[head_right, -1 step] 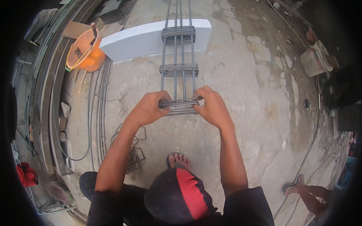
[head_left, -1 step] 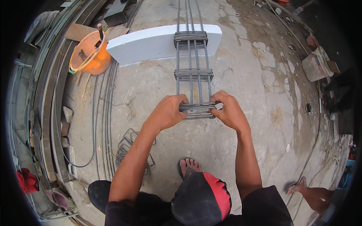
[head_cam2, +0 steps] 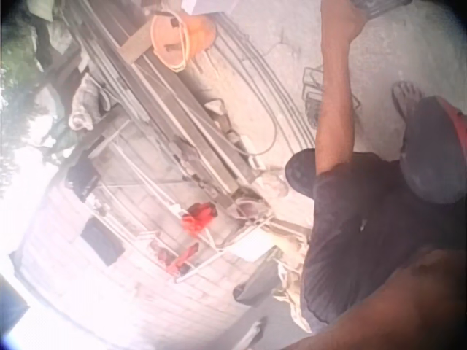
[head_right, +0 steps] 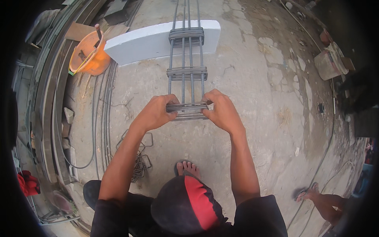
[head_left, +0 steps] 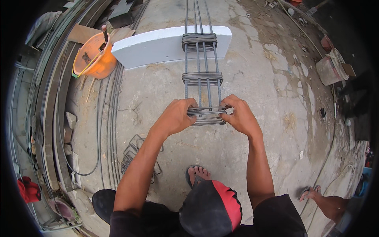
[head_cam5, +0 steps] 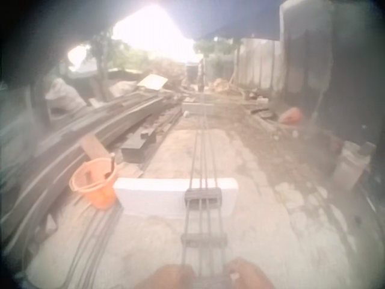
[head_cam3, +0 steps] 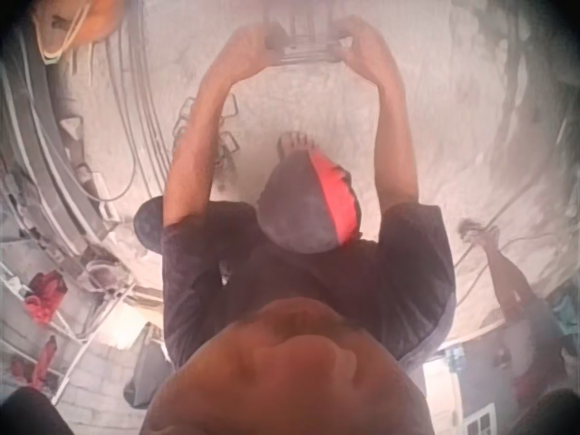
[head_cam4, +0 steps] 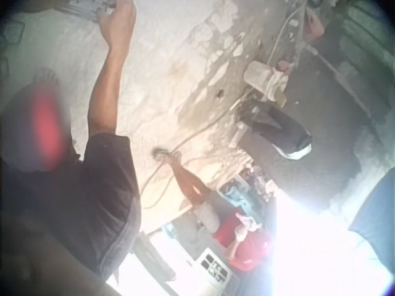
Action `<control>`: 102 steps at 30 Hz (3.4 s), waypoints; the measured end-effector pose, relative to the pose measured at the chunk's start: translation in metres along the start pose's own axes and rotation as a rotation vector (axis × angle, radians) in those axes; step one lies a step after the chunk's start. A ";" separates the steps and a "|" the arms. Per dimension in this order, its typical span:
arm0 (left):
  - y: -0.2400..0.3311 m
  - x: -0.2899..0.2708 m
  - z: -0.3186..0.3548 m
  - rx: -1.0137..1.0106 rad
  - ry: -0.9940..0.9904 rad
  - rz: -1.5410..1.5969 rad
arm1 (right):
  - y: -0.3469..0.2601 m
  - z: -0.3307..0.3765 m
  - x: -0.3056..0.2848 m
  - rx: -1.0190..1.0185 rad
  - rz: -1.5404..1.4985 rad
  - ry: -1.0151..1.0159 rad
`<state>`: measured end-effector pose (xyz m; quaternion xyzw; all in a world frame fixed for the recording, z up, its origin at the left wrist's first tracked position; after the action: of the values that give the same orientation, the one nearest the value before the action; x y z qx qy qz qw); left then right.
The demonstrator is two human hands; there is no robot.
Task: The person sits on the ground and assembles a rebar cage by hand. They pick up rectangular wire stirrups from a pile and slide them onto a bundle of vertical rebar rods, stacking them in a specific sequence.
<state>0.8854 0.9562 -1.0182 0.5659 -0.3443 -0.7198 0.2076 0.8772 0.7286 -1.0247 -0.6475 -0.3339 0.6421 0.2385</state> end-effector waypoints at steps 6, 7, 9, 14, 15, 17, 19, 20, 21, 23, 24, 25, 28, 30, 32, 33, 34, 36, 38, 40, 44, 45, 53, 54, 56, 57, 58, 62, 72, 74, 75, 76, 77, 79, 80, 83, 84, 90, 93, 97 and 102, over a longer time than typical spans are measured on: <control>0.000 -0.006 0.005 0.143 0.165 -0.178 | 0.010 0.010 -0.002 0.170 -0.140 0.000; -0.003 -0.008 0.006 0.167 0.202 -0.170 | 0.013 0.011 -0.001 0.165 -0.163 0.024; -0.008 -0.010 0.015 0.120 0.236 -0.123 | 0.019 0.011 0.003 0.154 -0.212 0.070; -0.019 -0.005 0.031 0.057 0.355 -0.020 | 0.024 0.002 -0.001 0.163 -0.298 0.030; -0.020 -0.003 0.032 -0.010 0.372 0.054 | 0.027 0.002 -0.003 0.185 -0.340 0.042; -0.034 0.008 0.035 -0.182 0.385 0.237 | 0.046 0.003 -0.008 0.188 -0.394 0.126; -0.063 0.027 0.043 -0.393 0.384 0.444 | 0.055 0.004 -0.004 0.305 -0.449 0.127; -0.072 0.038 0.046 -0.496 0.335 0.603 | 0.060 0.009 0.001 0.426 -0.470 0.087; -0.075 0.047 0.050 -0.598 0.281 0.762 | 0.062 0.015 0.006 0.549 -0.489 0.047; -0.081 0.059 0.047 -0.694 0.221 0.947 | 0.053 0.024 0.024 0.624 -0.563 -0.036; -0.080 0.062 0.043 -0.683 0.221 0.963 | 0.050 0.026 0.031 0.662 -0.605 -0.076; -0.079 0.064 0.040 -0.674 0.222 0.980 | 0.049 0.022 0.033 0.612 -0.666 -0.028; -0.077 0.053 0.019 -0.613 0.258 0.927 | 0.056 0.003 0.030 0.582 -0.746 0.110; -0.079 0.047 0.001 -0.585 0.293 0.861 | 0.059 -0.013 0.029 0.560 -0.698 0.124; -0.083 0.038 -0.018 -0.558 0.337 0.810 | 0.059 -0.031 0.030 0.546 -0.671 0.141; -0.085 0.033 -0.027 -0.547 0.360 0.792 | 0.059 -0.039 0.031 0.545 -0.666 0.152; -0.086 0.029 -0.037 -0.536 0.383 0.774 | 0.060 -0.048 0.032 0.544 -0.661 0.163; -0.086 0.025 -0.058 -0.531 0.429 0.770 | 0.063 -0.065 0.035 0.532 -0.678 0.198; -0.090 0.022 -0.068 -0.546 0.433 0.757 | 0.066 -0.073 0.040 0.537 -0.673 0.223; -0.087 0.016 -0.074 -0.576 0.388 0.738 | 0.068 -0.078 0.041 0.558 -0.645 0.244; -0.091 0.032 -0.078 -0.663 0.263 0.772 | 0.076 -0.079 0.047 0.601 -0.712 0.246; -0.095 0.034 -0.084 -0.646 0.264 0.781 | 0.079 -0.083 0.048 0.595 -0.709 0.261; -0.099 0.005 -0.161 -0.570 0.296 0.723 | 0.087 -0.164 0.053 0.539 -0.718 0.332; -0.099 0.002 -0.161 -0.579 0.357 0.650 | 0.087 -0.168 0.054 0.543 -0.715 0.341; -0.107 -0.011 -0.146 -0.601 0.418 0.611 | 0.085 -0.164 0.052 0.558 -0.702 0.380; -0.112 -0.016 -0.130 -0.624 0.416 0.643 | 0.091 -0.147 0.050 0.581 -0.691 0.404; -0.117 -0.020 -0.110 -0.651 0.411 0.679 | 0.096 -0.123 0.047 0.606 -0.673 0.426; -0.179 -0.050 0.021 -0.717 0.518 0.847 | 0.123 0.018 0.063 0.660 -0.351 0.458; -0.280 -0.048 0.308 -1.168 0.662 0.505 | -0.066 0.158 0.280 0.022 -0.171 -0.249; -0.263 -0.028 0.308 -1.019 0.549 0.085 | -0.092 0.143 0.322 -0.322 -0.017 -0.300; -0.256 -0.013 0.308 -0.906 0.557 -0.171 | -0.100 0.139 0.342 -0.432 0.060 -0.331; -0.250 0.005 0.303 -0.809 0.577 -0.205 | -0.104 0.134 0.359 -0.534 0.138 -0.354; -0.244 0.023 0.298 -0.704 0.591 -0.237 | -0.104 0.134 0.371 -0.628 0.225 -0.371; -0.237 0.048 0.302 -0.673 0.602 -0.403 | -0.100 0.135 0.390 -0.621 0.326 -0.419; -0.237 0.052 0.307 -0.666 0.609 -0.490 | -0.101 0.135 0.400 -0.623 0.373 -0.445; -0.234 0.052 0.309 -0.765 0.528 -0.432 | -0.097 0.140 0.394 -0.610 0.372 -0.432; -0.234 0.050 0.312 -0.781 0.500 -0.431 | -0.097 0.144 0.388 -0.578 0.330 -0.409; -0.258 0.022 0.322 -0.850 0.451 -0.433 | -0.081 0.127 0.351 0.074 -0.150 -0.410; -0.275 -0.007 0.331 -0.898 0.392 -0.287 | -0.091 0.122 0.327 0.486 -0.504 -0.510; -0.264 -0.048 0.330 -0.875 0.275 0.328 | -0.105 0.119 0.297 0.533 -0.591 -0.422; -0.234 -0.088 0.316 -0.813 0.625 0.946 | -0.142 0.108 0.273 0.182 -0.509 -0.342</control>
<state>0.6285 1.2572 -1.0912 0.4131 -0.1813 -0.4272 0.7836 0.7392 1.0116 -1.1100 -0.4018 -0.4617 0.6885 0.3891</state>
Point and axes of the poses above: each hand's wrist, its own z-axis away from the middle knuckle, its own x-axis out of the palm, y = z × x, the point moved 5 cm from there along -z, towards the middle knuckle, and after that the axes turned 12 degrees about y, right-handed, at the moved point
